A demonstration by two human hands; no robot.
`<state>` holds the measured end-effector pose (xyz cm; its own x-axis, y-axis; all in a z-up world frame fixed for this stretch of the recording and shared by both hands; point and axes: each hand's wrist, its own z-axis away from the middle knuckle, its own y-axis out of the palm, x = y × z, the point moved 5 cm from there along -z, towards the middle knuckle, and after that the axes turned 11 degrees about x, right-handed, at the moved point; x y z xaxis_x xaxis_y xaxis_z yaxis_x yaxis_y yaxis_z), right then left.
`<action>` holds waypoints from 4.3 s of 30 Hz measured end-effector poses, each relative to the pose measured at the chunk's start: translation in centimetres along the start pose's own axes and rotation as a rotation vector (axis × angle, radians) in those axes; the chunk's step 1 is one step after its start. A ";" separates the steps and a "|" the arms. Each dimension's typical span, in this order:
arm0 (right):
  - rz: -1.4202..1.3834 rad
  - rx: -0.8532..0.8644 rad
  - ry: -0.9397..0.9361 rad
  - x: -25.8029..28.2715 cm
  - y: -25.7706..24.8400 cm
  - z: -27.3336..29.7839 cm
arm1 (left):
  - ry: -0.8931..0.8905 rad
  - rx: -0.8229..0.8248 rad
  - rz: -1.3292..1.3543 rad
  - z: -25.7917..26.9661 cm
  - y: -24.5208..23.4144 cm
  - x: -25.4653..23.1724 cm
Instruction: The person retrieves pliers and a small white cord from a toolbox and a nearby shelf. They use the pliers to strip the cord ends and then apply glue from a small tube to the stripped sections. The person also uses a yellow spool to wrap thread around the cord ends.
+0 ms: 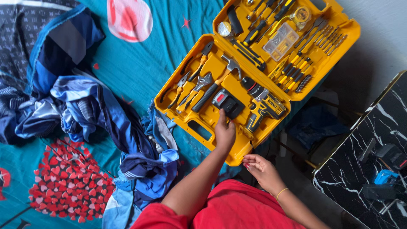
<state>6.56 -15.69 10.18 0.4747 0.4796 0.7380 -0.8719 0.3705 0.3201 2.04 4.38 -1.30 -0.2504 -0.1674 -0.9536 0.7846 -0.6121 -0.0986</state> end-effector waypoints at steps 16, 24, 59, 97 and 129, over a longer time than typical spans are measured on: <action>-0.062 -0.007 -0.041 2.9 -1.8 -0.5 | -0.041 -0.344 0.318 7.3 -8.7 -3.3; -0.175 -0.042 -0.063 4.0 -6.1 4.2 | -0.280 -0.187 0.844 9.1 -7.4 -5.5; -0.799 -0.629 -0.229 -15.1 -47.3 39.4 | 0.259 0.705 -0.789 17.4 59.0 -11.1; 0.134 -0.091 -0.366 -1.6 -30.1 28.6 | -0.051 0.407 -0.488 29.1 36.3 -21.0; 0.464 -0.220 -0.262 5.1 5.6 -9.1 | -0.040 0.167 -0.633 7.7 -11.9 -16.9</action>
<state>5.17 -3.95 10.34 -0.0219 0.4290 0.9031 -0.9233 0.3379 -0.1828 -7.42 8.54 18.18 -0.6582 0.2379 -0.7142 0.3808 -0.7132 -0.5885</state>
